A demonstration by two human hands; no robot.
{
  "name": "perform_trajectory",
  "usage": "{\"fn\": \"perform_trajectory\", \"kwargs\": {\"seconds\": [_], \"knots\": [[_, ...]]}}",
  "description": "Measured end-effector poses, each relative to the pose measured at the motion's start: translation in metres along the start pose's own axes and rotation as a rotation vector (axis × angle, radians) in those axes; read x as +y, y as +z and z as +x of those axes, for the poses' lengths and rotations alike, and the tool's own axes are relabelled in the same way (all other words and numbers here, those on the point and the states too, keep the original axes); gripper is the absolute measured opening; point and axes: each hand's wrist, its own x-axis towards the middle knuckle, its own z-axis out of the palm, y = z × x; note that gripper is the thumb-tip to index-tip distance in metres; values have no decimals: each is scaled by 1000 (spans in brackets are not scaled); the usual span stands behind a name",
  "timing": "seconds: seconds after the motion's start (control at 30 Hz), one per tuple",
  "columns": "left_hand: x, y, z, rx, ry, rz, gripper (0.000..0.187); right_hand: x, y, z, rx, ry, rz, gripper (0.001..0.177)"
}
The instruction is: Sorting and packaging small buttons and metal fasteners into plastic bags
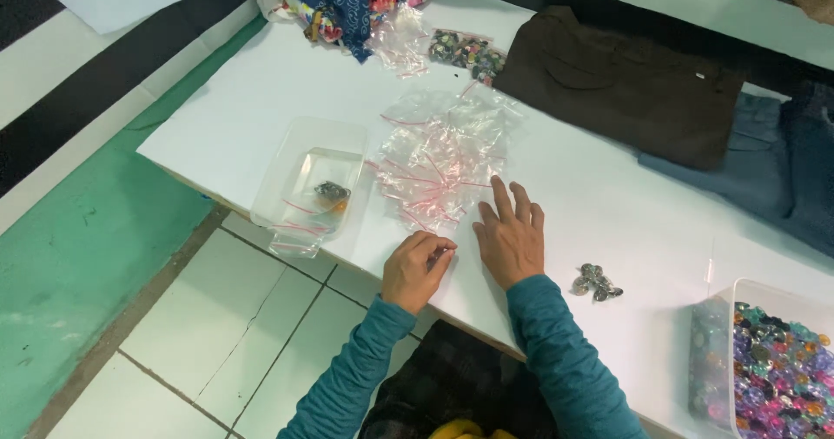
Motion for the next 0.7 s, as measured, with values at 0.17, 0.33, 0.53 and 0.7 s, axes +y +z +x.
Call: {"fn": "perform_trajectory", "kwargs": {"seconds": [0.17, 0.33, 0.53, 0.7], "knots": [[-3, 2, 0, 31, 53, 6, 9, 13, 28, 11, 8, -67, -37, 36], [-4, 3, -3, 54, 65, 3, 8, 28, 47, -4, 113, -116, 24, 30], [9, 7, 0, 128, 193, -64, 35, 39, 6, -37, 305, -184, 465, 16], [50, 21, 26, 106, 430, -18, 43, 53, -57, -62, 492, -186, 783, 24]]}}
